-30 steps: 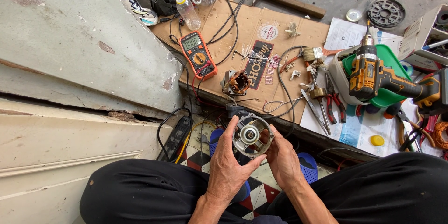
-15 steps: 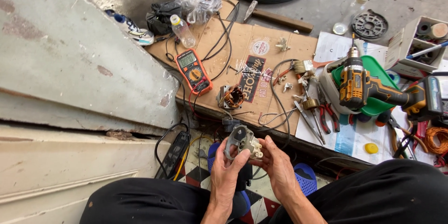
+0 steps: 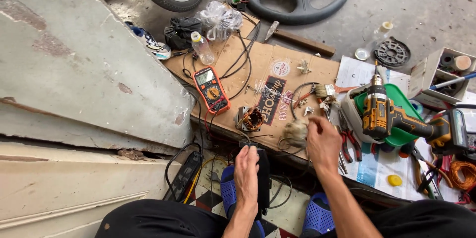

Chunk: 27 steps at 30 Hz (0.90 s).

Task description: The person is repairing an electrical motor by hand. They use a multimeter to test the motor's windings and a screwdriver to adjust internal components.

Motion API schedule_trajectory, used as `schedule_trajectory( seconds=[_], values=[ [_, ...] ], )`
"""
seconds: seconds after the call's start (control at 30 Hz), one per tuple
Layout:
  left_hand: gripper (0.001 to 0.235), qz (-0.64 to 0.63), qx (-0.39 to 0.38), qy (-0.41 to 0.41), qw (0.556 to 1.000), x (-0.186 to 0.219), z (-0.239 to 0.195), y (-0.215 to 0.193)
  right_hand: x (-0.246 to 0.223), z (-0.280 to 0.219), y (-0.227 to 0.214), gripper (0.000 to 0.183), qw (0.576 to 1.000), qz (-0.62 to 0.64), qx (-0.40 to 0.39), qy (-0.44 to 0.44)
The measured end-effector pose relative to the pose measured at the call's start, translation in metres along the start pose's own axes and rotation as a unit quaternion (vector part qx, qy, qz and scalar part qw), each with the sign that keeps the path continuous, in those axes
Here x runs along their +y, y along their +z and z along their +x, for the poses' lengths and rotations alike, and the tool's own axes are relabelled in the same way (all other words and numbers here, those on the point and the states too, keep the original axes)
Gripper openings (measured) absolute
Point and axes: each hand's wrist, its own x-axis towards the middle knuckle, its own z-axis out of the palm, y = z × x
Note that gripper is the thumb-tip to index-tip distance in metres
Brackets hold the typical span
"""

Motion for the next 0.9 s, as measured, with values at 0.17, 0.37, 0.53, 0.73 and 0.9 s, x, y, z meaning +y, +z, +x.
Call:
schedule_trajectory(
  seconds=[0.17, 0.37, 0.53, 0.73, 0.9],
  values=[
    [0.067, -0.031, 0.031, -0.026, 0.999, -0.009, 0.012, -0.015, -0.003, 0.049, 0.002, 0.022, 0.978, -0.139, 0.046, -0.148],
    [0.055, -0.087, 0.092, -0.012, 0.992, -0.014, 0.040, -0.022, -0.033, 0.020, 0.000, 0.025, 0.987, -0.078, 0.002, -0.143],
    [0.050, -0.115, 0.128, 0.022, 0.985, -0.007, 0.074, -0.020, -0.072, 0.007, 0.041, 0.073, 0.955, -0.151, -0.245, -0.077],
    [0.052, -0.051, 0.093, -0.014, 0.994, -0.014, 0.113, -0.026, -0.040, 0.052, 0.103, 0.111, 0.865, -0.294, -0.313, -0.260],
    [0.061, -0.007, 0.011, 0.004, 1.000, -0.020, 0.127, -0.023, -0.048, 0.056, 0.118, 0.122, 0.842, -0.298, -0.356, -0.274]
  ],
)
